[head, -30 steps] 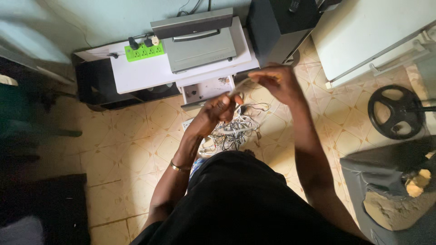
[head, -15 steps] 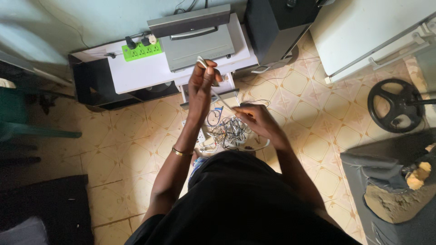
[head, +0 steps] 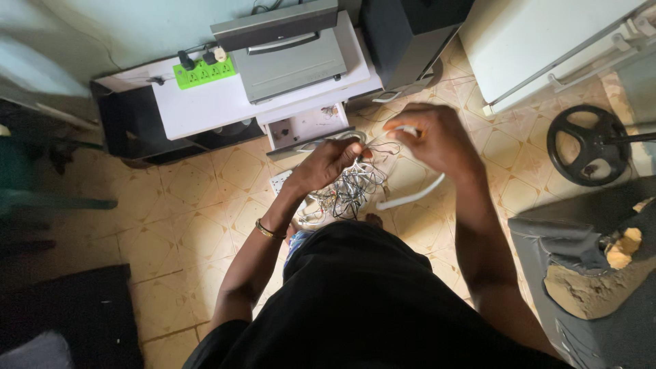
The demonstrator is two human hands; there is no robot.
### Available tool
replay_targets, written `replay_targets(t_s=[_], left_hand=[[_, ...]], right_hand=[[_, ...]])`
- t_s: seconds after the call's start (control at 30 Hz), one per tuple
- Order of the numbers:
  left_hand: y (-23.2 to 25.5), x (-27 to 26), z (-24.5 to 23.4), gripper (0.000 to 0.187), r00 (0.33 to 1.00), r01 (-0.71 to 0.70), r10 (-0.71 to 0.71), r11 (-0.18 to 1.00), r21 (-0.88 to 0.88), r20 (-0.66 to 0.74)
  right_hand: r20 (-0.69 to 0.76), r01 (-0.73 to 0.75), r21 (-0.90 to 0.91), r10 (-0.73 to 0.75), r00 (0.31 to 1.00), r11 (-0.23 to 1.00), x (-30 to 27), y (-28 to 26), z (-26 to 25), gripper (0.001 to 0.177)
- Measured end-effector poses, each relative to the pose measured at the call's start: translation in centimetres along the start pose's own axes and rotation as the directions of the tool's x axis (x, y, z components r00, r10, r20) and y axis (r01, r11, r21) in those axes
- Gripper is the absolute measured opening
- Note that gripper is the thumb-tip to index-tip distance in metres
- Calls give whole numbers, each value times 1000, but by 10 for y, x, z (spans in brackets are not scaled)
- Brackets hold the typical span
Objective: The person untangles and coils various electrical cables, including white and blue wires, then places them into an open drawer beneath a desk. The person also handles a white power strip, moving it aside to access the cables.
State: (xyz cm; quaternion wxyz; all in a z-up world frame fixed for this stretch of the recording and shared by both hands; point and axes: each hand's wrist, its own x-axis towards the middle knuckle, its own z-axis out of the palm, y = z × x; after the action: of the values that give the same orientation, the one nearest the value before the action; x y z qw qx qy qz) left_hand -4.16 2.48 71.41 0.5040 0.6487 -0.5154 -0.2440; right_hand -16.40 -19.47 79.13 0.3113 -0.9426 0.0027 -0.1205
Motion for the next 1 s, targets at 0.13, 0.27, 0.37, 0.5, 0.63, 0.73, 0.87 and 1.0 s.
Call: replay_targets(t_s=[0.13,0.27,0.37,0.5,0.63,0.73,0.87,1.0], left_hand=[[20,-11,-3,58,972,195,-203,978,69,120],[33,-20,-8,60,984,175,-174,936,-304,31],[32,-15,-3,58,977,100,-182,847,-522,-108],[26,-3,0,51,950,-65,-188,664,-745,-250],[21,3,1,48,900,-237,-144,631,-739,-412],[15,11,5,39,843,-305,-190,601,-738,-503],[-1,15,10,33,783,-219,-189,808,-547,-592],[-16,13,13,39,856,48,-140,980,-191,-498]], right_hand=[[-55,115,-128,-123,991,985,16,21,-9,20],[43,87,-98,-83,996,991,29,42,8,26],[142,37,104,-52,989,994,30,58,40,24],[159,119,272,-166,973,955,17,71,91,17],[305,22,529,-214,928,848,0,58,126,14],[410,-121,542,-136,902,832,-9,34,126,10],[423,-145,410,-47,905,900,-19,1,101,27],[249,-39,158,-2,969,987,-24,-22,70,34]])
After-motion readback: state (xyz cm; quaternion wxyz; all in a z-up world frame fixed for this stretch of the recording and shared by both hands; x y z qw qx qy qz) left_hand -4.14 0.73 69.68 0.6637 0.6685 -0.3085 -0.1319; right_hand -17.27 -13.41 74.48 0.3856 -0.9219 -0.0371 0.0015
